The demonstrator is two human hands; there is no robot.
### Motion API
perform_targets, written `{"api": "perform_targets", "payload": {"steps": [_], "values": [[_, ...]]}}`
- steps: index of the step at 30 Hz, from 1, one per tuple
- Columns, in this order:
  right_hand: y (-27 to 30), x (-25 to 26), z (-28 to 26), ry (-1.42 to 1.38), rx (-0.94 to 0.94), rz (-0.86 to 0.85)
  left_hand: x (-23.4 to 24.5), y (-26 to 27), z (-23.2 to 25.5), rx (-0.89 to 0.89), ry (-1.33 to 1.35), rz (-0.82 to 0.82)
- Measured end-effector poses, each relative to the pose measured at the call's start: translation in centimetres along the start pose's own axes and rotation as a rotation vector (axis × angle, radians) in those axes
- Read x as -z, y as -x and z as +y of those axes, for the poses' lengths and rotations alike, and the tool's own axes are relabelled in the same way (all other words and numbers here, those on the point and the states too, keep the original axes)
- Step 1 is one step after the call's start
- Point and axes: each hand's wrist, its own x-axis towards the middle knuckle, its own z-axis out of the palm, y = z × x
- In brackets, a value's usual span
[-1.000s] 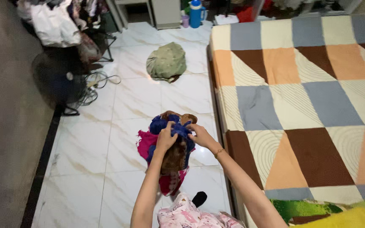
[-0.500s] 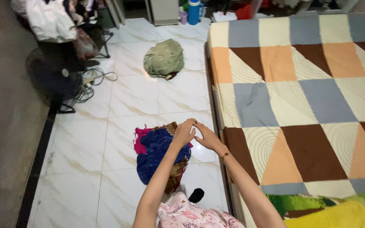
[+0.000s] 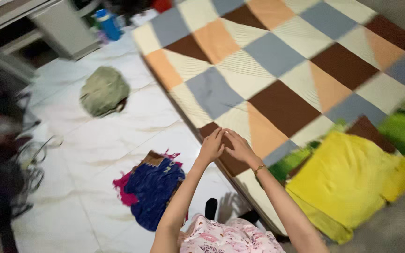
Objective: The person folds and stacks several pieces of bedding on a bed, including a patterned sheet, a floral blanket, a blue towel, a yellow towel, and a green pillow. They then roll the bedsheet and place it on the floor.
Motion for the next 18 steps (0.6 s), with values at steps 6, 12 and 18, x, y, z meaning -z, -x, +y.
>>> {"api": "perform_targets", "payload": {"steps": [6,12,18], "values": [[10.0,4.6,9.2,0.035,-0.246,0.153,-10.4,-5.3,8.1,-0.163,0.02,-0.241],[22.1,7.3,16.1,0.082,-0.525,0.273,-20.4,-7.3,17.0,-0.386,0.048,-0.455],[33.1,9.9,18.1,0.021,-0.794,0.367,-29.3,-6.8,25.2,-0.572,0.068,-0.601]]}}
